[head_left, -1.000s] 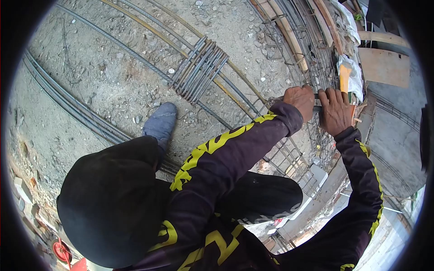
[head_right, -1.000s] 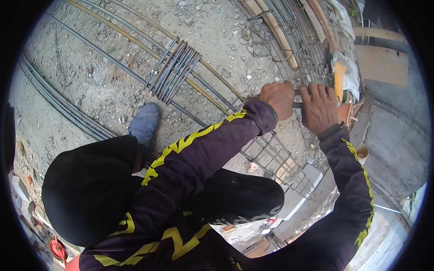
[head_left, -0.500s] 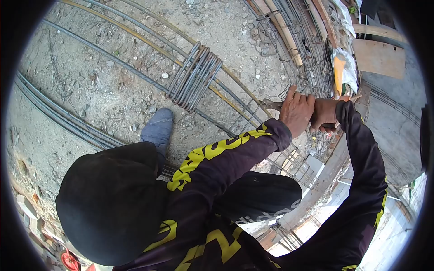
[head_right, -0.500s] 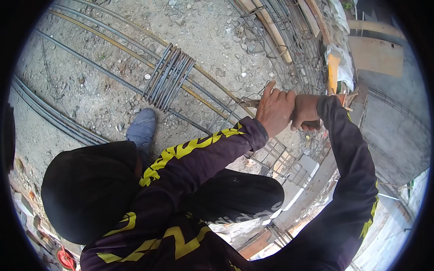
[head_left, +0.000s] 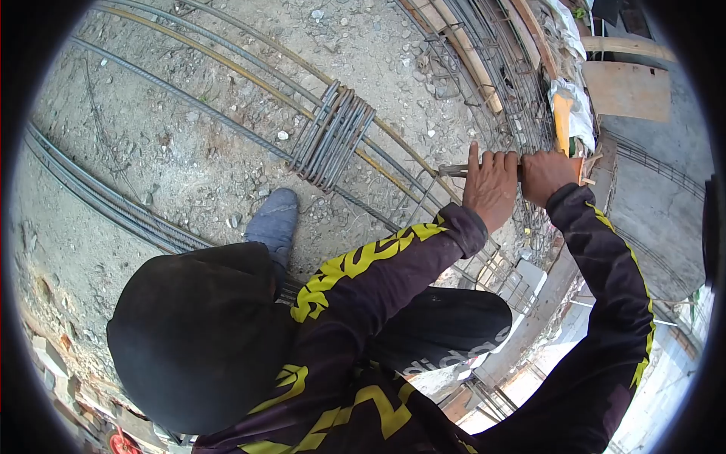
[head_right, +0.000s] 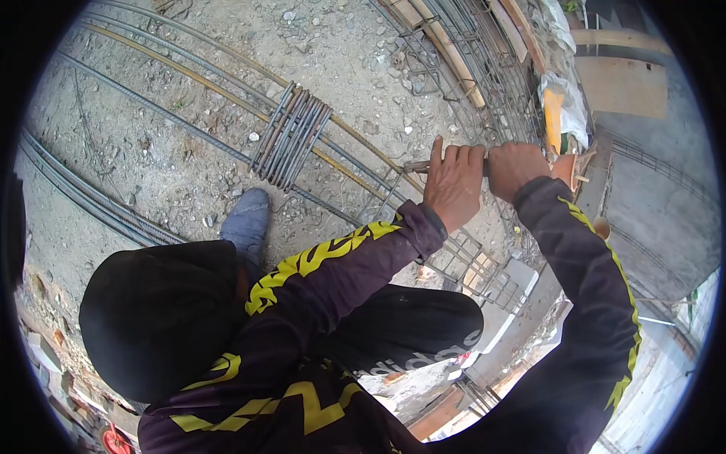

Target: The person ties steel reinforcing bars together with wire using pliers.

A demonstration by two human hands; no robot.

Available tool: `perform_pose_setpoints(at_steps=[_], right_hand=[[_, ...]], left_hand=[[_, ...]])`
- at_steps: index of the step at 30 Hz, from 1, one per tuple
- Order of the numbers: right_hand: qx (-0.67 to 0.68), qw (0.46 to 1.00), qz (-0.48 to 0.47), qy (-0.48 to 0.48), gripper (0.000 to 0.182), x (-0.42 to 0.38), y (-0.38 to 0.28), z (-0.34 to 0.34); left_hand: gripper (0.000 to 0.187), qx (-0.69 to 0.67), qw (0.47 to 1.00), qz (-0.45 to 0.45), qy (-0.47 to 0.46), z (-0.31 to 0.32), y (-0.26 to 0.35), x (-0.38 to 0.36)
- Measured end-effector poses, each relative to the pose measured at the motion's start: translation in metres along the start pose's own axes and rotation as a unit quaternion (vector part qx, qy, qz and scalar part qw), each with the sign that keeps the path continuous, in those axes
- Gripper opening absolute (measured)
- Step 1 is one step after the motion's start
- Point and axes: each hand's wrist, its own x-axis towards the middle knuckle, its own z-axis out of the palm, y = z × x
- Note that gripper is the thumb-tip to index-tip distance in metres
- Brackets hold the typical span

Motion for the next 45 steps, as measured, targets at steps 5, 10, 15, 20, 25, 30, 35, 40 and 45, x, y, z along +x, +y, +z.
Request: perform_pose_setpoints(at_steps=[5, 10, 15, 20, 25, 30, 35, 40, 45], right_hand=[[0.286, 0.899, 0.045, -0.329, 0.018, 0.007, 0.007, -0.027], [0.045, 0.995, -0.015, 0.086, 0.041, -0.03, -0.001, 0.011], [-0.042, 0.981, -0.014, 0.191, 0.03, -0.032, -0.002, 0.048], [0.476, 0.801, 0.04, -0.361, 0.031, -0.023, 0.027, 0.045], [0.632, 0.692, 0.02, -0.347, 0.031, -0.048, 0.037, 0.055], [0.691, 0.687, -0.011, -0.225, 0.034, -0.076, 0.018, 0.069], [0.893, 0.45, 0.019, -0.023, 0.027, -0.118, -0.008, 0.11], [0.959, 0.245, -0.118, 0.078, 0.044, -0.136, -0.046, 0.142], [0.962, 0.094, -0.234, 0.108, 0.051, -0.13, -0.092, 0.184]], left_hand=[[0.037, -0.006, 1.0, -0.005, -0.019, -0.003, 0.003, -0.006], [0.039, -0.084, 0.99, 0.037, -0.111, -0.003, -0.015, 0.018], [0.043, -0.027, 0.947, 0.043, -0.318, -0.024, -0.005, 0.036], [0.061, 0.058, 0.971, 0.171, -0.158, -0.065, 0.044, 0.002], [0.071, -0.169, 0.964, 0.144, -0.147, -0.074, 0.022, 0.007], [0.066, -0.151, 0.976, 0.104, -0.118, -0.063, 0.0, 0.011], [0.062, -0.393, 0.918, -0.022, -0.044, -0.055, -0.023, 0.025], [0.046, -0.596, 0.771, -0.047, -0.219, -0.062, 0.004, 0.018], [0.031, -0.533, 0.806, -0.066, -0.25, -0.051, 0.015, 0.007]])
